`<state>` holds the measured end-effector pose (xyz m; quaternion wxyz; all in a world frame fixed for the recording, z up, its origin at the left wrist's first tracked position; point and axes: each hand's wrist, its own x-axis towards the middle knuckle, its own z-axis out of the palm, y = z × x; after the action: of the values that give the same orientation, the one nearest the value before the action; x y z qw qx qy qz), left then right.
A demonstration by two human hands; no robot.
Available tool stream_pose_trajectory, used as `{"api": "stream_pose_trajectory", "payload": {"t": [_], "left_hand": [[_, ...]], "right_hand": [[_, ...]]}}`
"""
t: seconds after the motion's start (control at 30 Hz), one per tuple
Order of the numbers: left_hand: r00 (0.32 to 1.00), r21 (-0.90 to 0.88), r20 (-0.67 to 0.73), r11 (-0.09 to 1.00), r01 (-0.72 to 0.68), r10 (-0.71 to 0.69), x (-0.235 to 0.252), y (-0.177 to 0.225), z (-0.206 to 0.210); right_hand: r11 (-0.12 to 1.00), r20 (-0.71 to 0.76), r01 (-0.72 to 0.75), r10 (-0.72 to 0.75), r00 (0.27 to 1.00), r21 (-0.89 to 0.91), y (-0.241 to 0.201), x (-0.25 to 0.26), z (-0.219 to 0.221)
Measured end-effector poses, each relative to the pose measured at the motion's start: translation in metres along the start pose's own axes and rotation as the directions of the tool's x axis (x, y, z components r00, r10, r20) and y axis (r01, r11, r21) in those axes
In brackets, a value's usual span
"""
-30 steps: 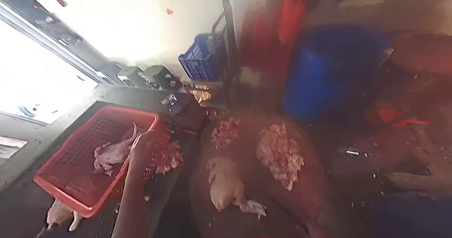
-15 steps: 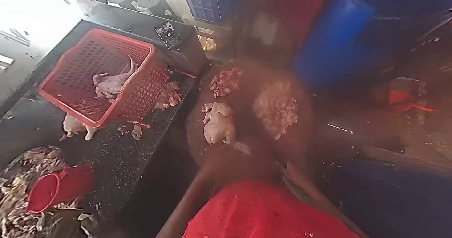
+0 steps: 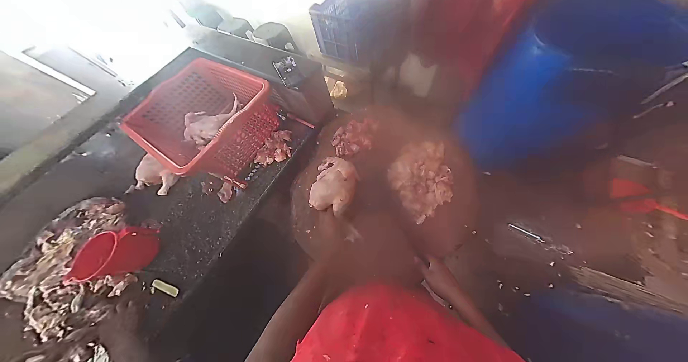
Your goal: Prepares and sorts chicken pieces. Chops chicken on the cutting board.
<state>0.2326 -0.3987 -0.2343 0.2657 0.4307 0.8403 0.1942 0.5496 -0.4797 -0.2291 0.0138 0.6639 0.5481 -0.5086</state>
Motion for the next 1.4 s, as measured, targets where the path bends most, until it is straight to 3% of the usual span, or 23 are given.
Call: {"api": "stream_pose_trajectory", "payload": {"t": [0.1,0.17,0.23,0.3,0.37,0.47,0.5,0.53,0.6,0.73,0.8,0.93,1.0,1.1,1.17,1.27,1.33,1.4], "left_hand": [[0.995,-0.326,-0.006,0.941,0.092,-0.099,0.024,-0.024,-0.014],[0.974,-0.574,0.169,0.789,0.219,-0.148,0.029,-0.019,-0.039],[0.9,-0.708,0.417,0.577,0.407,-0.124,0.015,0.007,-0.073],[0.804,-0.739,0.593,0.42,0.528,0.033,-0.012,0.035,-0.106],[0.722,-0.75,0.659,0.25,0.612,0.211,-0.041,0.054,-0.125],[0.563,-0.571,0.61,-0.183,0.8,0.557,-0.068,0.062,-0.135],[0.53,-0.472,0.57,-0.278,0.836,0.628,-0.071,0.059,-0.13],[0.517,-0.432,0.563,-0.305,0.849,0.645,-0.073,0.051,-0.122],[0.518,-0.503,0.651,-0.196,0.842,0.555,-0.068,0.03,-0.099],[0.59,-0.626,0.776,0.386,0.677,0.224,-0.049,-0.019,-0.049],[0.603,-0.57,0.784,0.551,0.61,0.144,-0.046,-0.029,-0.047],[0.606,-0.511,0.791,0.637,0.577,0.086,-0.046,-0.04,-0.048],[0.643,-0.519,0.763,0.659,0.545,0.069,-0.05,-0.04,-0.045],[0.722,-0.551,0.686,0.713,0.434,0.091,-0.055,-0.045,-0.042],[0.759,-0.565,0.642,0.736,0.373,0.108,-0.055,-0.058,-0.043],[0.753,-0.553,0.648,0.75,0.363,0.112,-0.056,-0.067,-0.05],[0.739,-0.543,0.661,0.761,0.355,0.128,-0.058,-0.073,-0.047],[0.701,-0.523,0.695,0.781,0.341,0.16,-0.056,-0.08,-0.05]], "right_hand": [[1.0,0.003,-0.002,0.002,1.0,-0.03,0.0,-0.003,0.006],[0.998,-0.001,-0.009,0.009,1.0,-0.069,-0.003,-0.003,0.006],[0.997,-0.004,-0.003,0.003,1.0,-0.08,-0.004,-0.005,0.007],[0.997,-0.011,0.019,-0.02,1.0,-0.07,-0.005,-0.004,0.003],[0.998,-0.023,0.033,-0.035,0.999,-0.06,-0.005,-0.003,-0.001],[0.999,-0.08,0.032,-0.029,0.996,0.03,0.0,-0.001,-0.003],[0.998,-0.108,0.026,-0.019,0.994,0.065,0.003,0.0,-0.001],[0.995,-0.128,0.019,-0.006,0.992,0.1,0.006,0.001,0.001],[0.981,-0.152,0.014,0.016,0.988,0.192,0.007,-0.001,0.005],[0.881,-0.203,0.089,0.008,0.979,0.464,0.001,-0.019,0.021],[0.821,-0.188,0.18,-0.09,0.978,0.542,-0.014,-0.03,0.017],[0.825,-0.024,0.377,-0.405,0.914,0.421,-0.079,-0.041,0.006],[0.836,0.038,0.501,-0.521,0.852,0.223,-0.114,-0.031,0.007],[0.806,0.084,0.573,-0.567,0.819,-0.149,-0.157,-0.014,0.004],[0.761,0.068,0.506,-0.527,0.847,-0.407,-0.161,-0.002,-0.008],[0.843,0.11,0.255,-0.231,0.967,-0.473,-0.12,-0.001,-0.035],[0.849,0.096,0.099,-0.057,0.994,-0.519,-0.075,-0.005,-0.053],[0.872,0.093,0.023,0.026,0.995,-0.49,-0.047,-0.007,-0.063]]}}
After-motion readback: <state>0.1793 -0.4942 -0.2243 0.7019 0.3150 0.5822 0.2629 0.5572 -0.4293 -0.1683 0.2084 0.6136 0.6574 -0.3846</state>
